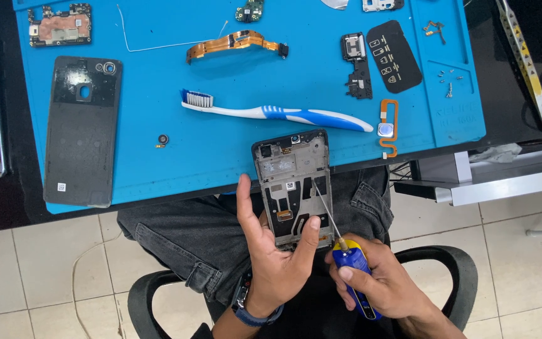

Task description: The person uses a screwdriver to remove screws from the internal frame of a disassembled smartphone. They then use their fingers to carefully detach and lift a small internal component from the device's chassis.

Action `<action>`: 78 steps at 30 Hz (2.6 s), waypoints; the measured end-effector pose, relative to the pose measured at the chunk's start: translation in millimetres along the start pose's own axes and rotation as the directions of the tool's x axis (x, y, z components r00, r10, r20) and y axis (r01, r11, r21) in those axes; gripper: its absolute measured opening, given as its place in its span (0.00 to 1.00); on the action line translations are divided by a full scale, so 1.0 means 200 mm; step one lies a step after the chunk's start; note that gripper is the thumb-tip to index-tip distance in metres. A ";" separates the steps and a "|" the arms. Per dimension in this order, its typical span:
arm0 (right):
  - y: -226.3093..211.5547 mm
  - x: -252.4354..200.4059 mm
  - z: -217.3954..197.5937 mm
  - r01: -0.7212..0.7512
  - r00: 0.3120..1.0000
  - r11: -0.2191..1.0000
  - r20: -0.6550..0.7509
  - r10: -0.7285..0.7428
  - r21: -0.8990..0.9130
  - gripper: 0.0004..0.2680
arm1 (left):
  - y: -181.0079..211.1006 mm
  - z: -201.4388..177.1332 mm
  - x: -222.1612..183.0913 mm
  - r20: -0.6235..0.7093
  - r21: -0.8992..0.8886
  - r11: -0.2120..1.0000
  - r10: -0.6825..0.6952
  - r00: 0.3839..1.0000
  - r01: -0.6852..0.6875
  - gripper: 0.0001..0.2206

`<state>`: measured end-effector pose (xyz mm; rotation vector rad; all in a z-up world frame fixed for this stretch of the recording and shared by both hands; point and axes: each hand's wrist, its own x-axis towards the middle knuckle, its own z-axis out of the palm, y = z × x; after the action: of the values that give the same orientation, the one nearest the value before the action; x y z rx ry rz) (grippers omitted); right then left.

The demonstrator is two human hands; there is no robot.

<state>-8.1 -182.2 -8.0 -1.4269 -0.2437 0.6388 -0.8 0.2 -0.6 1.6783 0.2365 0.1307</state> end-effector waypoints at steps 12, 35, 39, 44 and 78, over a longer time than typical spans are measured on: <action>0.06 -0.02 0.01 0.000 1.000 0.960 0.014 -0.005 0.281 0.13 | 0.01 0.00 0.01 0.005 -0.034 0.999 0.018 1.000 -0.018 0.44; 0.06 -0.02 0.00 -0.018 1.000 0.962 -0.002 0.020 0.271 0.13 | 0.01 0.00 0.02 0.019 -0.081 0.996 0.033 0.999 -0.032 0.43; 0.07 -0.02 0.00 -0.021 0.999 0.982 -0.030 0.028 0.189 0.13 | 0.00 0.00 0.02 0.014 -0.059 0.998 0.037 0.999 -0.036 0.43; 0.05 -0.01 0.01 0.003 1.000 0.986 -0.016 -0.001 0.169 0.12 | 0.01 0.00 0.02 0.010 -0.071 0.997 0.044 0.999 -0.043 0.43; -0.54 0.17 -0.68 -0.448 0.686 -0.044 -0.312 -0.657 -0.893 0.17 | 0.11 -0.16 -0.07 0.284 -0.571 0.796 -0.039 0.958 0.202 0.54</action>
<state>119.3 -278.9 67.6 -3.0316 -0.1752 -0.7010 -18.9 25.0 24.8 1.0262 0.0878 -0.1087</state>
